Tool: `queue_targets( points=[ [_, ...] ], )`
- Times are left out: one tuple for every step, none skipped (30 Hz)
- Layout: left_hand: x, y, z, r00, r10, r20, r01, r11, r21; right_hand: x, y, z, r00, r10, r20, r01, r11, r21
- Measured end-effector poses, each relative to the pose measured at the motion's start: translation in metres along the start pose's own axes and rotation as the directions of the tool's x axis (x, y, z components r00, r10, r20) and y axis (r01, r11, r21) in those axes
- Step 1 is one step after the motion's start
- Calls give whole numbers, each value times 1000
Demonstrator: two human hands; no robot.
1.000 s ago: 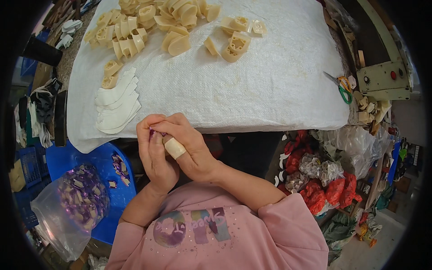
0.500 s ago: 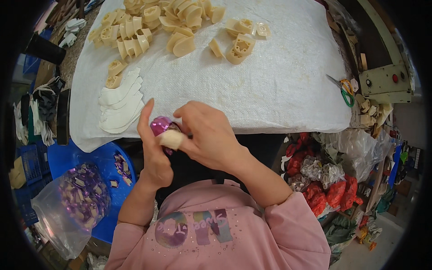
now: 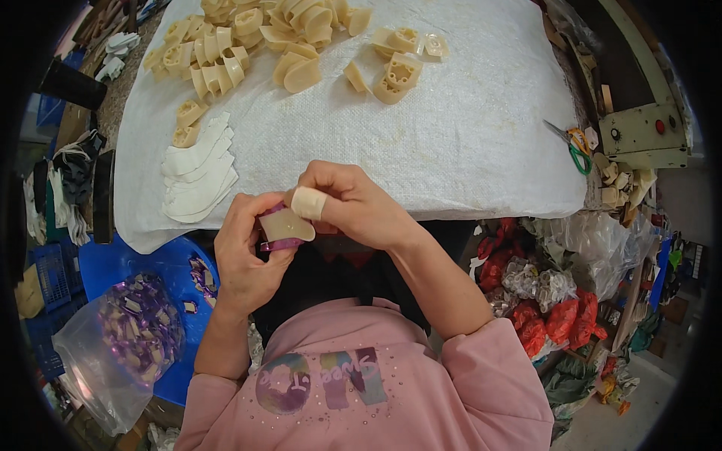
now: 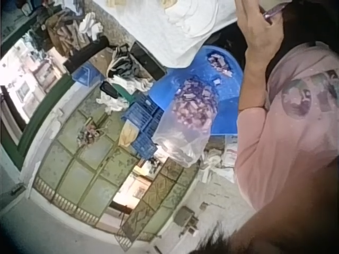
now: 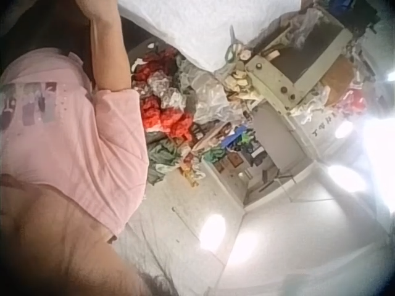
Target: Assembling plastic shoe heel components with white foam or leather strips at a factory workbench.
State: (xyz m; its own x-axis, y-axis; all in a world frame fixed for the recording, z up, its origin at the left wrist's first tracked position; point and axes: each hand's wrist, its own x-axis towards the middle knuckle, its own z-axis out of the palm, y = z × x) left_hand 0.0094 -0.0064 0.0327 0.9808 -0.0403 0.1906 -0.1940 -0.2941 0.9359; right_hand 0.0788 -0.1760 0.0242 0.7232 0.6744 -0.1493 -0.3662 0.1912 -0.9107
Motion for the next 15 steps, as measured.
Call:
queue_targets(
  points=[
    [0, 0, -1, 996, 94, -4, -93, 993, 69, -1, -2, 2, 1000, 3, 0, -3, 1000, 0],
    [0, 0, -1, 982, 186, -1, -185, 973, 137, -3, -3, 4, 997, -79, -8, 77, 984, -160],
    [0, -1, 1, 983, 186, -3, -184, 973, 140, -4, -3, 6, 987, -164, 0, 155, 936, -316],
    [0, -3, 4, 980, 195, -27, -190, 971, 143, -4, 1, 7, 954, -299, 2, 258, 818, -514],
    [1, -4, 6, 977, 205, -52, -195, 970, 148, -4, 2, 10, 954, -300, 5, 260, 819, -512],
    [2, -6, 8, 978, 204, -51, -195, 970, 146, -6, 4, 11, 953, -301, -36, 224, 779, -586],
    [3, -8, 8, 974, 213, -80, -198, 966, 166, -6, 5, 12, 949, -305, -76, 183, 734, -654],
    [4, -9, 9, 969, 223, -109, -201, 962, 185, -6, 8, 12, 950, -304, -76, 182, 734, -654],
    [4, -9, 9, 968, 224, -109, -201, 962, 185, -5, 11, 10, 960, -263, -99, 191, 868, -458],
    [4, -8, 9, 966, 236, -107, -212, 957, 200, -4, 14, 9, 970, -218, -112, 187, 954, -236],
    [4, -7, 9, 963, 248, -105, -222, 951, 215, -5, 15, 8, 970, -218, -111, 187, 953, -237],
    [4, -7, 10, 963, 247, -109, -220, 951, 217, -7, 16, 8, 973, -214, -88, 203, 971, -128],
    [4, -6, 11, 951, 284, -126, -249, 939, 239, -9, 17, 8, 975, -213, -64, 212, 977, -18],
    [4, -5, 14, 937, 320, -141, -277, 925, 261, -9, 17, 9, 975, -212, -60, 211, 977, -18],
    [4, -4, 17, 936, 322, -144, -278, 924, 262, -9, 15, 10, 968, -244, -54, 234, 962, -141]
  ],
)
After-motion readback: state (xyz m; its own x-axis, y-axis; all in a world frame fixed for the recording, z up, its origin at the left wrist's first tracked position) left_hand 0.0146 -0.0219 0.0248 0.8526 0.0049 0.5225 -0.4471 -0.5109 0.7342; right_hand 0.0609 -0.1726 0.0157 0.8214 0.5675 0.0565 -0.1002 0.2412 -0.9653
